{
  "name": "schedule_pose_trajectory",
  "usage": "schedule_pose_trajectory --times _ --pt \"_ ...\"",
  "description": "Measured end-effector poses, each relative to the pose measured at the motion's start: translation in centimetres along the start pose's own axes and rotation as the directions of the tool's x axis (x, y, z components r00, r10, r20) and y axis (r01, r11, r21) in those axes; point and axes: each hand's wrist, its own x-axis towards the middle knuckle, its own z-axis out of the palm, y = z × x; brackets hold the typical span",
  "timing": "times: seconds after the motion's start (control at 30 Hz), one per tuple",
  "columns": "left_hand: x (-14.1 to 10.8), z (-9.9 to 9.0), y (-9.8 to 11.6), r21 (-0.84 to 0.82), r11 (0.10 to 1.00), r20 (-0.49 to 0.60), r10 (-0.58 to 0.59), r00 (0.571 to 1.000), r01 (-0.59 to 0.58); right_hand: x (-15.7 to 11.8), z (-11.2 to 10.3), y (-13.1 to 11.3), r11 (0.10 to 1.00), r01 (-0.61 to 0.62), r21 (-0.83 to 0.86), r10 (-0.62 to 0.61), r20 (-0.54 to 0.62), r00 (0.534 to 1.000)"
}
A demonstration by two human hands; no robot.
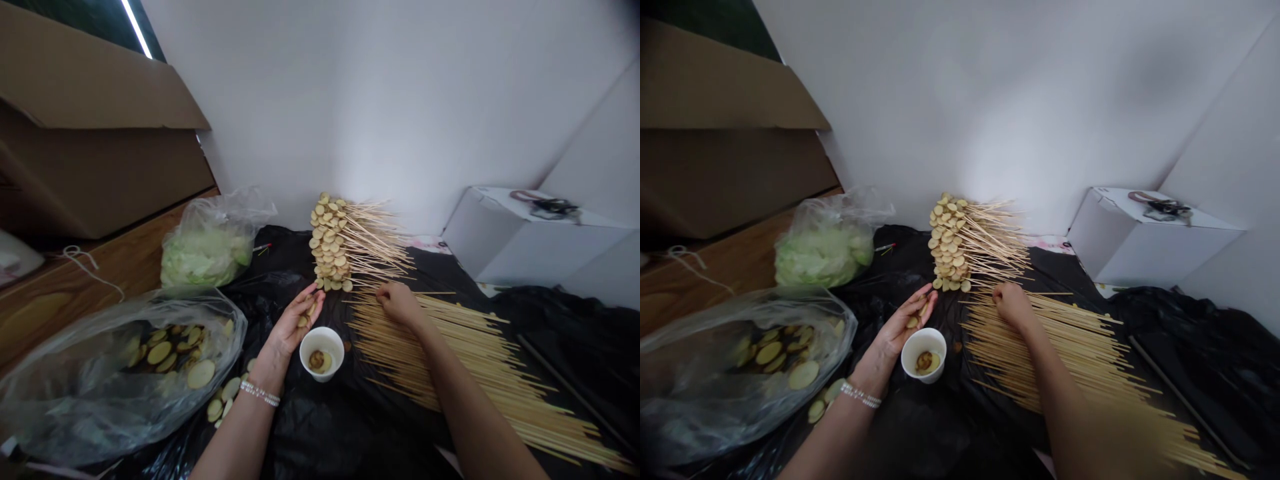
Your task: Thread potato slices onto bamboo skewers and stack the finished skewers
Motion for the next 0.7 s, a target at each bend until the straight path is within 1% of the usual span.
schedule_pose_trajectory --times 0.2,0.3,0.43,0.53,0.7 --pt "-0.10 0.04 0.19 -0.001 0.999 -0.014 -0.044 0.999 0.044 -0.08 0.09 -0.09 0.999 -0.010 -0.046 0.012 0.050 0.999" --pt "-0.13 0.08 0.25 -0.018 0.998 -0.018 -0.060 0.998 0.060 -0.17 0.20 -0.23 0.998 -0.020 -0.066 0.022 0.041 0.999" --pt "-0.19 0.14 0.40 -0.057 0.994 0.002 -0.093 0.996 0.093 -0.17 0.53 -0.45 0.995 -0.030 -0.092 0.032 0.021 0.999" --pt "-0.24 0.23 0.43 -0.054 0.995 -0.001 -0.082 0.997 0.082 -0.15 0.73 -0.51 0.994 -0.017 -0.107 0.018 0.013 1.000" --pt "-0.08 0.20 0.11 -0.003 0.999 -0.005 -0.047 0.999 0.047 -0.28 0.96 -0.57 0.990 0.025 -0.136 -0.026 -0.006 1.000"
